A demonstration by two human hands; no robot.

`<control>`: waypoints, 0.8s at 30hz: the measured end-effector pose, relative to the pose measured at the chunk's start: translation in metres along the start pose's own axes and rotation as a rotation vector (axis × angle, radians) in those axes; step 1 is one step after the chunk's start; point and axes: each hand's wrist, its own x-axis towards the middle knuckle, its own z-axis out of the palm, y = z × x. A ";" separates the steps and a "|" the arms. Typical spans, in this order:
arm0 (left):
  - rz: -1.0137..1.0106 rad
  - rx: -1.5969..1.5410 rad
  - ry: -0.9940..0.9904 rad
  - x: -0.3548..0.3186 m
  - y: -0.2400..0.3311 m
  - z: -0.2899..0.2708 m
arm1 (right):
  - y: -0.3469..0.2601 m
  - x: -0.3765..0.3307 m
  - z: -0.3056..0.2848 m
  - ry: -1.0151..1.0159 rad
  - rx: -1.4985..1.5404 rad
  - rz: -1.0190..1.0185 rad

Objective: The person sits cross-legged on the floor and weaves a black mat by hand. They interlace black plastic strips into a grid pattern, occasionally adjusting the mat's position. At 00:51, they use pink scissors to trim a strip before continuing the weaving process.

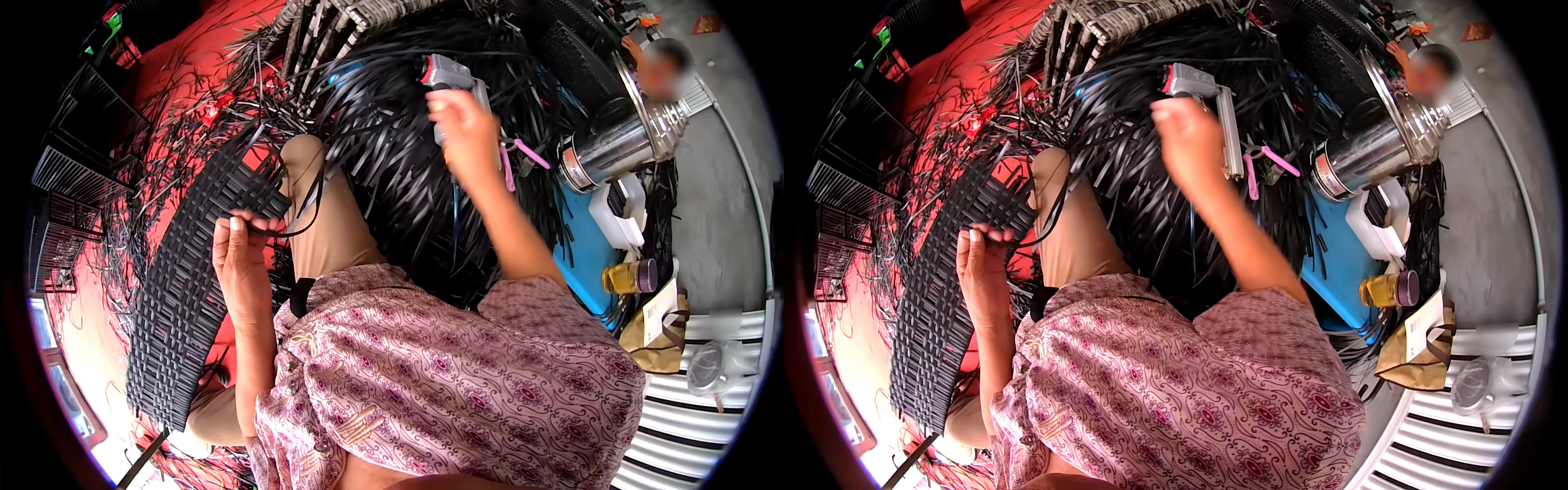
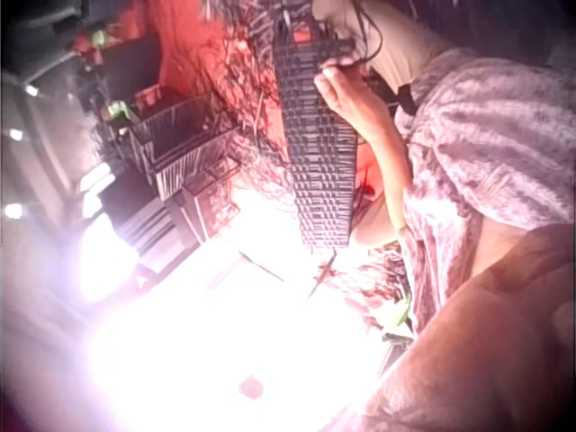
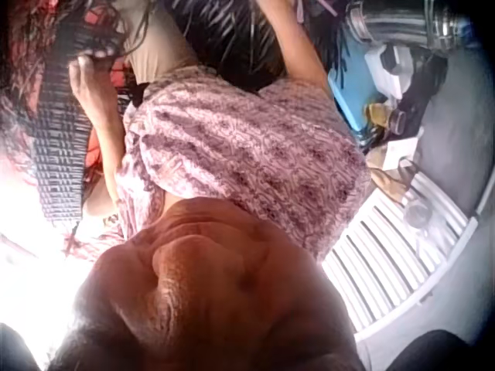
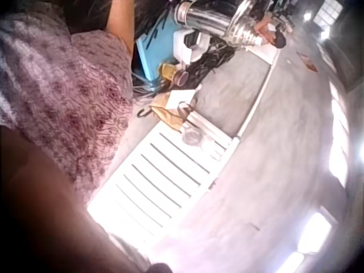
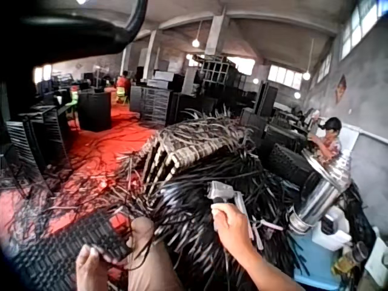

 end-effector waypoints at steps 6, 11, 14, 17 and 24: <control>-0.079 -0.085 -0.003 -0.012 -0.002 0.002 | 0.107 0.014 -0.114 -0.161 -0.979 0.243; -0.112 -0.109 -0.011 -0.015 -0.001 0.011 | 0.129 0.003 -0.116 -0.230 -1.104 0.425; -0.190 -0.160 -0.002 -0.019 -0.003 0.012 | 0.129 0.009 -0.125 -0.298 -1.067 0.474; -0.185 -0.174 -0.052 -0.020 -0.003 0.003 | 0.126 0.010 -0.131 -0.278 -1.007 0.357; -0.179 -0.141 0.001 -0.019 -0.003 -0.005 | 0.104 0.032 -0.156 0.320 -0.631 0.047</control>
